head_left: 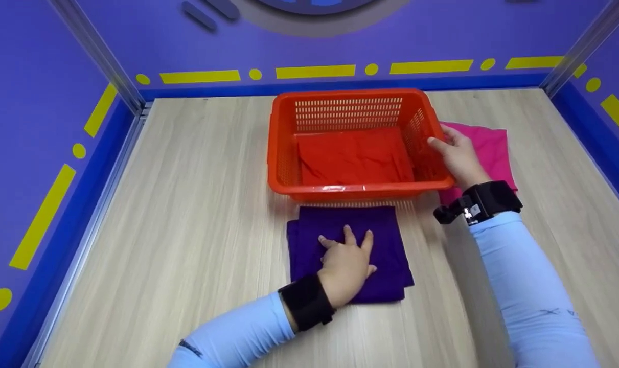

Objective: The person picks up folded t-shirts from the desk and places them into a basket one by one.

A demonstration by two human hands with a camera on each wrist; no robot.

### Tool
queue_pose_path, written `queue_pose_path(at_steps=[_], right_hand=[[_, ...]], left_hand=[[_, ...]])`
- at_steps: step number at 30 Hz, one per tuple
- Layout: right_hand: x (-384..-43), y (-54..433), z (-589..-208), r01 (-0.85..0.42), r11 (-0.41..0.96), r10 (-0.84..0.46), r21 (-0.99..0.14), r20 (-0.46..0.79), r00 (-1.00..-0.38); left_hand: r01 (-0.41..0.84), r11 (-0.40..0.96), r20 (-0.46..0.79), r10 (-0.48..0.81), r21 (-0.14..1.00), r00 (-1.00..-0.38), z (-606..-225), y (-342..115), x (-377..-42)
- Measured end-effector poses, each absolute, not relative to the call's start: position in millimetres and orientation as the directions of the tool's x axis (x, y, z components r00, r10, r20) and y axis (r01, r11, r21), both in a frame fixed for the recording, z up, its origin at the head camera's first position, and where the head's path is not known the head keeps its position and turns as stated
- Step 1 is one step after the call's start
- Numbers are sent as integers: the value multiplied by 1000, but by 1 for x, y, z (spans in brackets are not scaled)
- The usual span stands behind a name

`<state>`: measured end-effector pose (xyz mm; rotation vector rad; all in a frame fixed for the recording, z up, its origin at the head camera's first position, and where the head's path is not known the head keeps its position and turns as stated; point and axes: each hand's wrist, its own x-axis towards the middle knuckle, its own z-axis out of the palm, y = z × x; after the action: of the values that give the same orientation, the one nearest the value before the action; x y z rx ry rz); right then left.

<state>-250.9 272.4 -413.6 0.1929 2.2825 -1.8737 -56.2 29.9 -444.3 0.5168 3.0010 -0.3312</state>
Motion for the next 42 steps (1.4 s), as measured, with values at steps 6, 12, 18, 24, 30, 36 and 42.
queue_pose_path(at_steps=[6, 12, 18, 24, 30, 36, 42], right_hand=[[-248, 274, -414, 263, 177, 4, -948, -267, -964], [-229, 278, -417, 284, 84, -15, -955, -286, -958], [-190, 285, -425, 308, -96, -108, -947, -298, -948], [-151, 292, -444, 262, -97, -305, -960, -222, -926], [-120, 293, -454, 422, -79, -436, -903, -349, -829], [-102, 289, -459, 527, -79, -597, -846, -383, -705], [-96, 275, -462, 583, -73, -620, -809, -421, -662]], left_hand=[[350, 933, -163, 359, 83, -919, -441, -3, -61], [349, 909, -126, 383, 228, -915, -449, -44, -66], [313, 810, -42, 382, 496, -923, -465, -94, -65], [156, 595, -49, 314, 788, -948, -474, -120, -54], [-141, 220, -196, 248, 965, -949, -471, -128, -43], [-343, 47, -344, 232, 938, -910, -463, -121, -33], [-435, -78, -403, 259, 897, -878, -460, -112, -30]])
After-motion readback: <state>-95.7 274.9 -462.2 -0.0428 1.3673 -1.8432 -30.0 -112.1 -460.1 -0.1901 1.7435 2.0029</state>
